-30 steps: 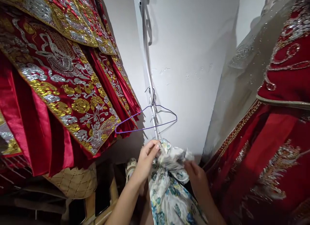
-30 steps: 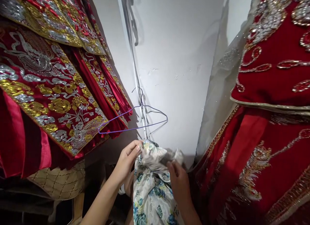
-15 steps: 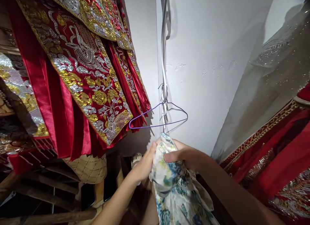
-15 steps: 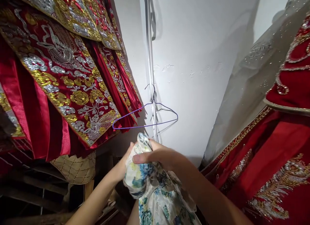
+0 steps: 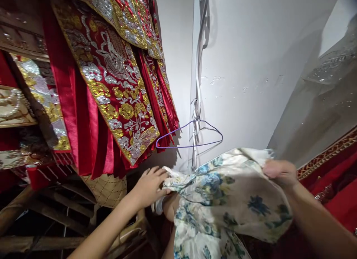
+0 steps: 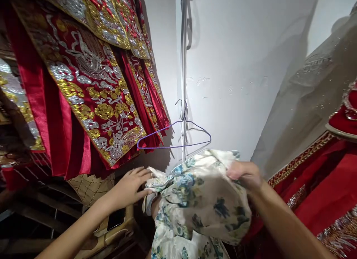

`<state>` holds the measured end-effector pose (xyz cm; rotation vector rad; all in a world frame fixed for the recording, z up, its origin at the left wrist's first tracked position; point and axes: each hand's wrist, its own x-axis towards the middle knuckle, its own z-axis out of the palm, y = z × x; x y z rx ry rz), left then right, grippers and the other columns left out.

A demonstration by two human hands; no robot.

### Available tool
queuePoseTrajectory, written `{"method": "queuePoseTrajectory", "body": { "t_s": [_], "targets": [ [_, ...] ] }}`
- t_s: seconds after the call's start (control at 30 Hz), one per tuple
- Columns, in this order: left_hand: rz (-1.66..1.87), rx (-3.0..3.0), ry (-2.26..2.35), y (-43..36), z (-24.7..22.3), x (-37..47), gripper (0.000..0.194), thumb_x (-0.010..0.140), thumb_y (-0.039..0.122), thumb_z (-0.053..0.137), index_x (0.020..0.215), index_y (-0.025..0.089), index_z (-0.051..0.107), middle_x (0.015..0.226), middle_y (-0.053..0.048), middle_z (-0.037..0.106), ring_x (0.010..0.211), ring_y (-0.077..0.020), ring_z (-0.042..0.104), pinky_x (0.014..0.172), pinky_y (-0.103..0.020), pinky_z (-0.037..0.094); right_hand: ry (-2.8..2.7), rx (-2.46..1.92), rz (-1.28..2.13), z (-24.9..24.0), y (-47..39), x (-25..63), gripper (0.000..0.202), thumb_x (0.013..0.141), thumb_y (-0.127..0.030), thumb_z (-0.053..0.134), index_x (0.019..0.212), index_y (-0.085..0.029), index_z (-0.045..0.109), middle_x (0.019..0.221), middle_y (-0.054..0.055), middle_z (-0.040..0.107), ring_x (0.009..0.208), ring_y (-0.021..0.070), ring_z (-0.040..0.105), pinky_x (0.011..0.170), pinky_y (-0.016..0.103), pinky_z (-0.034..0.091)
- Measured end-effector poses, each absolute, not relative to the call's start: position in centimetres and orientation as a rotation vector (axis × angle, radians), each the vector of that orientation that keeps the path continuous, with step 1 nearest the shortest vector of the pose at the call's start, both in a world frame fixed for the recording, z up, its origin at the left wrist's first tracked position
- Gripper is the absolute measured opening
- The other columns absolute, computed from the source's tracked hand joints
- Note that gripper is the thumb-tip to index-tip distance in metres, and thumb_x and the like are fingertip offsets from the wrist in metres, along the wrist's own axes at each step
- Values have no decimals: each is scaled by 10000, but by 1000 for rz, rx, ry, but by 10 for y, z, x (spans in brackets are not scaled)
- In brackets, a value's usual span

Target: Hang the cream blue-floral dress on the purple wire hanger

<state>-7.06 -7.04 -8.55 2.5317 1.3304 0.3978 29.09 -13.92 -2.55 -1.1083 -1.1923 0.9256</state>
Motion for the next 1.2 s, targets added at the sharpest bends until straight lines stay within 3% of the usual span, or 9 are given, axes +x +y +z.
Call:
{"method": "queuePoseTrajectory", "body": {
  "t_s": [0.1,0.23,0.37,0.5,0.67,0.8,0.93,1.1,1.2],
  "targets": [
    [605,2413,1292,-67,-75,-82,305,864,288,602,1141,227,717,1383,-103,629,1324,-345,503,1133,-482,343,-1415,-1155,855,-16,-121,302,318,593,-361,775,488,-215,513,468,-20,472,429,123,416,410,263,293],
    [841,2174,1123,-73,-51,-82,310,974,414,455,935,176,649,979,-54,690,943,-229,612,861,-318,492,-1278,-1164,351,-30,-65,285,325,718,-408,682,551,-215,480,520,-32,474,525,131,435,494,250,358],
    [932,2077,1093,-83,-30,-76,317,979,460,433,883,191,570,877,-20,621,828,-186,574,734,-267,484,-1428,-1148,471,-69,-3,262,402,830,-567,550,807,-176,637,755,54,693,738,225,605,689,317,486],
    [825,2026,1239,-93,-22,-80,280,981,460,409,1006,229,566,881,-17,637,733,-192,630,617,-271,499,-1553,-1171,550,-97,17,258,419,814,-574,601,674,-180,624,703,53,696,714,245,616,673,324,463],
    [1229,2031,1266,-85,-17,-83,274,942,435,480,1006,205,616,1209,-94,661,1179,-273,593,983,-369,475,-1510,-1167,543,-102,-19,284,346,817,-483,625,650,-182,585,664,21,640,657,200,562,605,277,406],
    [1397,2179,1311,-56,-6,-70,237,951,344,428,971,199,614,1182,-107,647,1185,-271,581,1039,-402,439,-1477,-1102,494,-85,-48,301,267,790,-383,675,653,-186,559,642,-3,564,629,163,492,566,252,372],
    [1058,2523,1748,-26,5,-49,309,913,229,410,1060,202,680,1176,-145,592,1073,-308,621,926,-426,486,-1535,-1080,416,-72,-60,304,263,786,-351,664,625,-189,533,621,-14,508,617,146,448,561,246,359],
    [650,2546,2097,-2,11,-25,427,941,234,361,1210,254,693,1053,-148,703,970,-350,679,792,-427,514,-1602,-1119,330,-72,-64,304,251,787,-304,627,600,-195,500,588,-29,463,589,128,403,550,239,330],
    [532,2515,2123,10,5,-24,424,894,193,415,1163,230,741,1009,-172,739,958,-370,696,796,-441,519,-1584,-1148,292,-70,-64,304,244,787,-294,612,601,-199,486,576,-33,432,594,127,389,543,236,310]
  ]
}}
